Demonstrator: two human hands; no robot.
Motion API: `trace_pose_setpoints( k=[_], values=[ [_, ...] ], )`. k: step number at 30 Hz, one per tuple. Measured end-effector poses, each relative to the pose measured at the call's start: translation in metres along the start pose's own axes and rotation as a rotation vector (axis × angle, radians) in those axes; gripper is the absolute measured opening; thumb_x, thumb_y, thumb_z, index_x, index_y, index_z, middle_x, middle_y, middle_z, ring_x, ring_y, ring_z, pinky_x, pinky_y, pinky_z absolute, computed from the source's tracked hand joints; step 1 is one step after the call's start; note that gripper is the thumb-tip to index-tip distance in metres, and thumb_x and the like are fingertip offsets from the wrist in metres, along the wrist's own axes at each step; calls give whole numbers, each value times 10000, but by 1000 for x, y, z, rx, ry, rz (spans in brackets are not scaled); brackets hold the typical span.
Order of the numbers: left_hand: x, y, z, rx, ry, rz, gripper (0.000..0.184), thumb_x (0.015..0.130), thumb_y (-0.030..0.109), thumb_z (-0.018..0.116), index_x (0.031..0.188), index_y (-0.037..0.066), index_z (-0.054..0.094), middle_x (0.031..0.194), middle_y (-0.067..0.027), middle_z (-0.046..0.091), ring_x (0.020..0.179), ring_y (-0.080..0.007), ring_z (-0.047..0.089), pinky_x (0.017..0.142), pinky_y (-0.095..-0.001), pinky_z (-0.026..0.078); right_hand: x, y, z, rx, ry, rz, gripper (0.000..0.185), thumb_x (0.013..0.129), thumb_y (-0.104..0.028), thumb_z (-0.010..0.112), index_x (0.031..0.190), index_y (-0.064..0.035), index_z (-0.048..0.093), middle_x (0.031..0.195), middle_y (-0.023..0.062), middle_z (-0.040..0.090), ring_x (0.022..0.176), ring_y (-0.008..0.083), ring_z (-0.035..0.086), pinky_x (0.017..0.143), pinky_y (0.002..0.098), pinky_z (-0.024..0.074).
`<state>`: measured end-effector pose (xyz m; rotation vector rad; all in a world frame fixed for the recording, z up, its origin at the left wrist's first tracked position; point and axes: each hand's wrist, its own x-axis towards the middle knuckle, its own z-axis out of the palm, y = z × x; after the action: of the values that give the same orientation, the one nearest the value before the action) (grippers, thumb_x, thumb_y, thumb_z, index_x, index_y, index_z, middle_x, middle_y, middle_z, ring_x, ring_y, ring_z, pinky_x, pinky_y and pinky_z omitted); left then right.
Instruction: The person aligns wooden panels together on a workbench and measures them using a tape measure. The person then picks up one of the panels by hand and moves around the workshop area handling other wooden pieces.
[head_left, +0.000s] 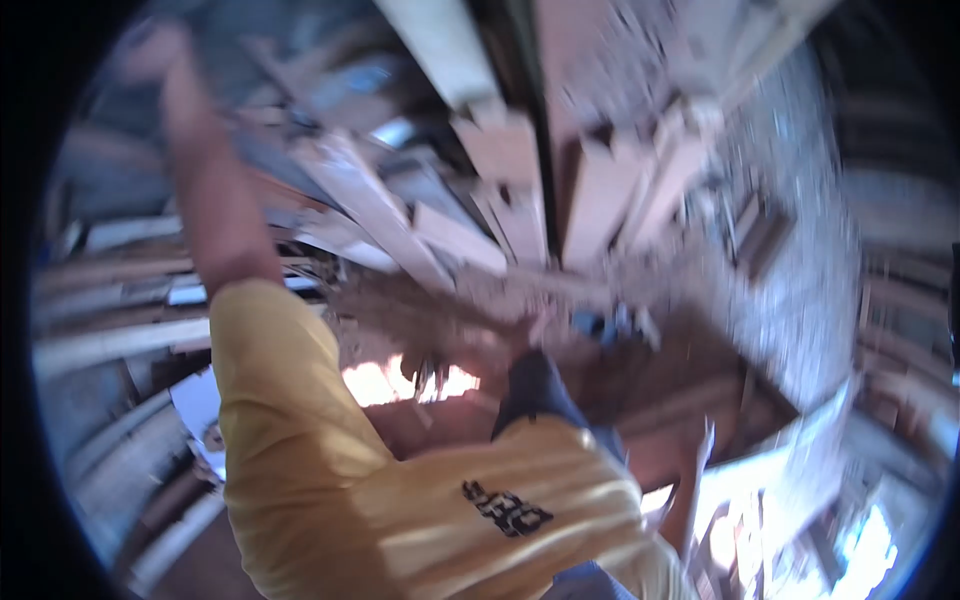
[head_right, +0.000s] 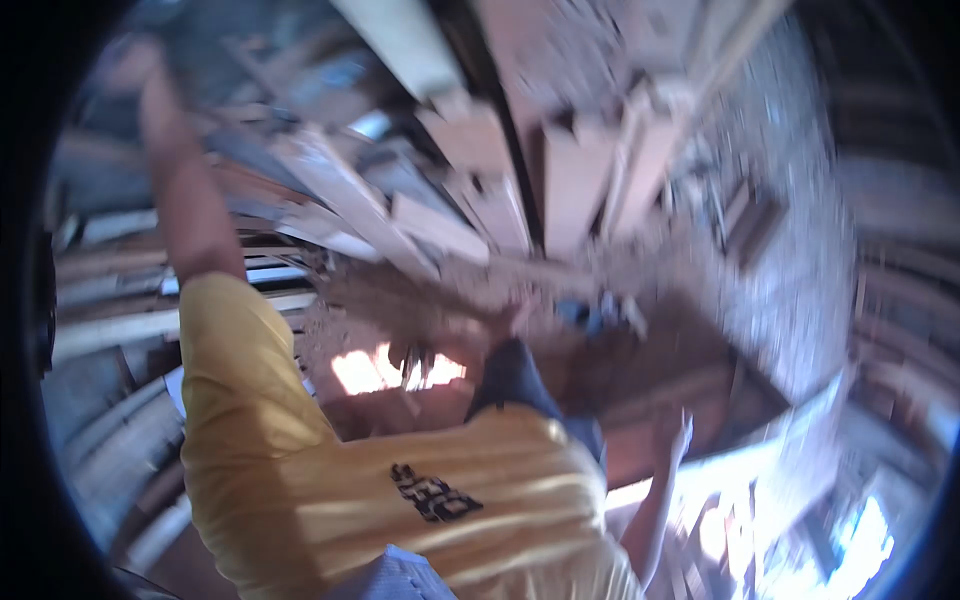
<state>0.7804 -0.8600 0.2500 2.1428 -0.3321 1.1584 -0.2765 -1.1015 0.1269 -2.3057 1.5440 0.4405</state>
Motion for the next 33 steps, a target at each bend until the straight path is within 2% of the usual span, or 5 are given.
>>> trace_pose_setpoints(
  k=[4, 9, 14, 27, 33],
  values=[
    [-257, 89, -70, -159, -102, 75, 206, 826, 153, 706, 1011, 82, 648, 1014, -142, 656, 1007, -292, 618, 919, -417, 469, -63, -4, 26, 133, -236, 147, 481, 850, -186, 705, 1309, -97, 591, 1273, 213, 574, 1212, 409, 536, 1022, 475, 442],
    [-573, 200, -173, -494, -1211, -41, 147, 883, 137, 675, 996, 64, 618, 959, -124, 632, 977, -309, 590, 909, -451, 438, -98, -5, 77, 188, -379, 293, 438, 867, -218, 700, 1283, -105, 618, 1225, 186, 617, 1162, 379, 582, 986, 453, 471],
    [-778, 254, -197, -424, -1706, 313, 325, 829, 226, 746, 1085, 71, 618, 1060, -128, 626, 1026, -315, 587, 895, -453, 483, -119, 10, 125, 361, -397, 210, 407, 877, -188, 665, 1253, -37, 627, 1167, 192, 630, 1082, 341, 617, 940, 421, 485],
    [-1133, 262, -87, -125, -1667, 844, 205, 923, 156, 536, 1088, 87, 635, 1007, -138, 729, 979, -304, 704, 830, -438, 545, -228, 40, 220, 703, -478, 946, 380, 928, -49, 596, 1309, -55, 602, 1178, 104, 681, 1018, 216, 681, 902, 347, 536],
    [-977, 264, -83, -210, -1725, 480, 251, 856, 178, 700, 1095, 113, 662, 927, -167, 718, 842, -363, 711, 719, -483, 549, -209, 35, 261, 872, -462, 928, 366, 927, -101, 643, 1283, -22, 607, 1125, 164, 699, 1009, 227, 686, 900, 379, 536]
  ],
)
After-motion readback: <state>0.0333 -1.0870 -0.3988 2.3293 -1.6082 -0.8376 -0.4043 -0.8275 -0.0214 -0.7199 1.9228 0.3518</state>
